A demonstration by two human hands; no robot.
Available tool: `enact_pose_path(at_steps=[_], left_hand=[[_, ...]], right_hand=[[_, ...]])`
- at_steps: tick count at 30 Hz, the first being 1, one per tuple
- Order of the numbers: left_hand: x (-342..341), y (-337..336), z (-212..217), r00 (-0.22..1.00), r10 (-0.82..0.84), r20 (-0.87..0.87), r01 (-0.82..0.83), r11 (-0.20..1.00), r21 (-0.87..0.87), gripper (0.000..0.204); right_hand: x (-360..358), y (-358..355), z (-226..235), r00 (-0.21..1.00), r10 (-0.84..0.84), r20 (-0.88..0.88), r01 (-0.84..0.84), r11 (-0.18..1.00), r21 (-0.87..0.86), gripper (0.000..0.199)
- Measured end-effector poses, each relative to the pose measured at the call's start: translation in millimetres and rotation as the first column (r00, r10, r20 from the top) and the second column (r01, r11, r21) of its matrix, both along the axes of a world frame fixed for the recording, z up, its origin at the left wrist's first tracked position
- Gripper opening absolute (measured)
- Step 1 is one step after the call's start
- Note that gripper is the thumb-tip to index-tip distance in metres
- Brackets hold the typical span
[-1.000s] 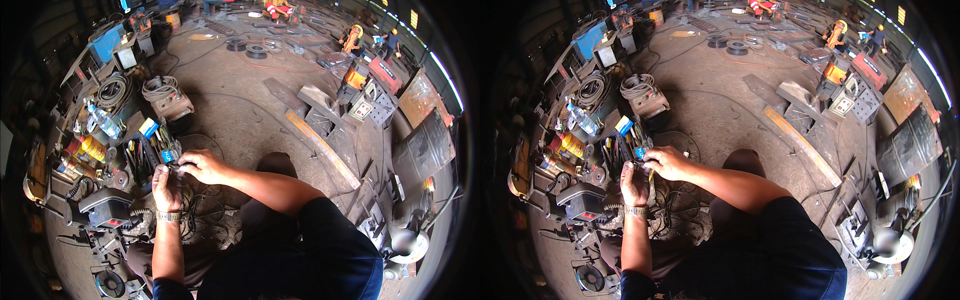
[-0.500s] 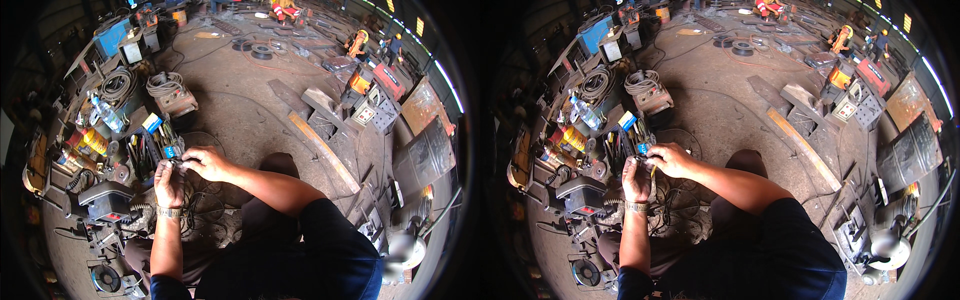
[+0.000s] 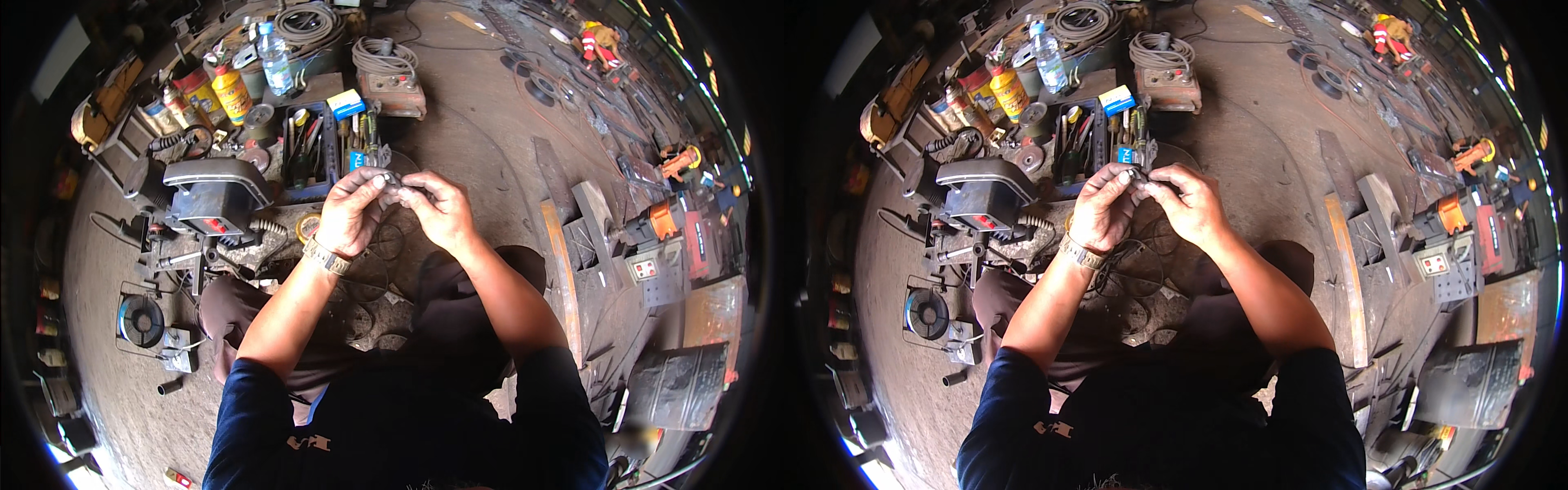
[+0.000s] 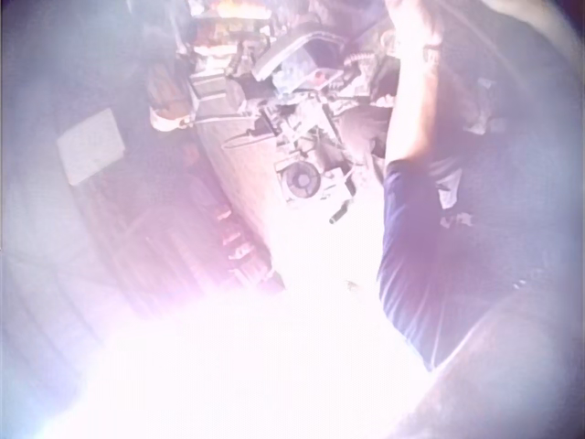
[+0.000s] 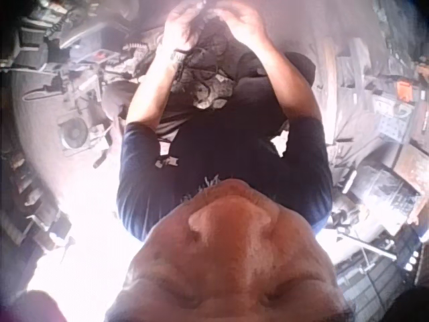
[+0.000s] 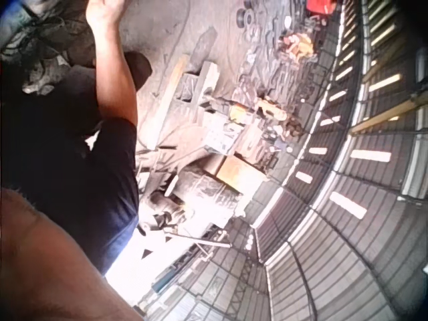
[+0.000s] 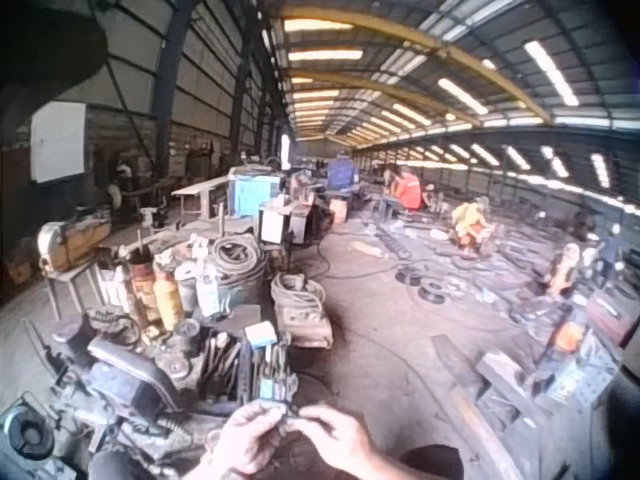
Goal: The person sits on the floor and repairs a handheld power tool, likely a circular saw. They connect wires to a small black component, insert it into the tool's housing, and use a screwdriver to tighten screws on the casing.
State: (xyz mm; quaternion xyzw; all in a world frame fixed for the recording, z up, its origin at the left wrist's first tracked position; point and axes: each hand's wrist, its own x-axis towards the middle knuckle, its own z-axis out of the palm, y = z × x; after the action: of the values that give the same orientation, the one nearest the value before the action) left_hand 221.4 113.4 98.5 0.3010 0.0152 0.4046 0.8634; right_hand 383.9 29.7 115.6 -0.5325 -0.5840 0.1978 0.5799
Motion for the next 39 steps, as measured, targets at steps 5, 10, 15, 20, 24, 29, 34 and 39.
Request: enact_pose_path(at_steps=[5,10,15,20,24,29,34,39], left_hand=[[-3.2,-2.2,13.6,0.999,-0.019,0.045,0.017,0.999,0.045,0.013],[-3.1,-1.1,16.6,0.999,-0.027,0.042,0.024,0.997,0.072,0.014],[-1.2,-2.1,16.1,0.999,-0.008,0.033,0.006,0.999,0.050,0.013],[0.0,-5.5,19.0,0.999,-0.004,0.050,0.002,1.000,0.028,0.011],[-0.6,-4.9,18.4,0.998,-0.020,0.057,0.017,0.999,0.045,0.012],[0.0,-8.2,22.9,0.998,0.000,0.055,0.000,1.000,0.001,0.011],[-1.7,-6.0,19.6,0.999,-0.018,0.046,0.016,0.999,0.047,0.012],[-1.5,-5.0,17.1,0.999,-0.018,0.035,0.016,0.998,0.067,0.013]], right_hand=[[-6.0,-3.0,10.7,0.999,0.025,-0.026,-0.024,0.999,0.024,0.014],[-9.2,-5.3,18.0,0.997,0.043,-0.057,-0.041,0.998,0.037,0.012],[-6.8,-5.0,15.2,0.999,0.023,-0.045,-0.021,0.999,0.036,0.014],[-6.2,-7.6,15.3,0.999,0.000,-0.053,0.001,1.000,0.027,0.015],[-7.2,-8.3,16.1,0.998,0.000,-0.067,0.001,1.000,0.027,0.015],[-6.1,-9.0,16.2,0.999,-0.018,-0.031,0.019,0.999,0.026,0.016],[-6.8,-9.7,17.2,0.999,0.006,-0.041,-0.005,1.000,0.010,0.015],[-3.8,-11.6,19.8,0.996,0.084,0.033,-0.084,0.996,-0.003,0.016]])
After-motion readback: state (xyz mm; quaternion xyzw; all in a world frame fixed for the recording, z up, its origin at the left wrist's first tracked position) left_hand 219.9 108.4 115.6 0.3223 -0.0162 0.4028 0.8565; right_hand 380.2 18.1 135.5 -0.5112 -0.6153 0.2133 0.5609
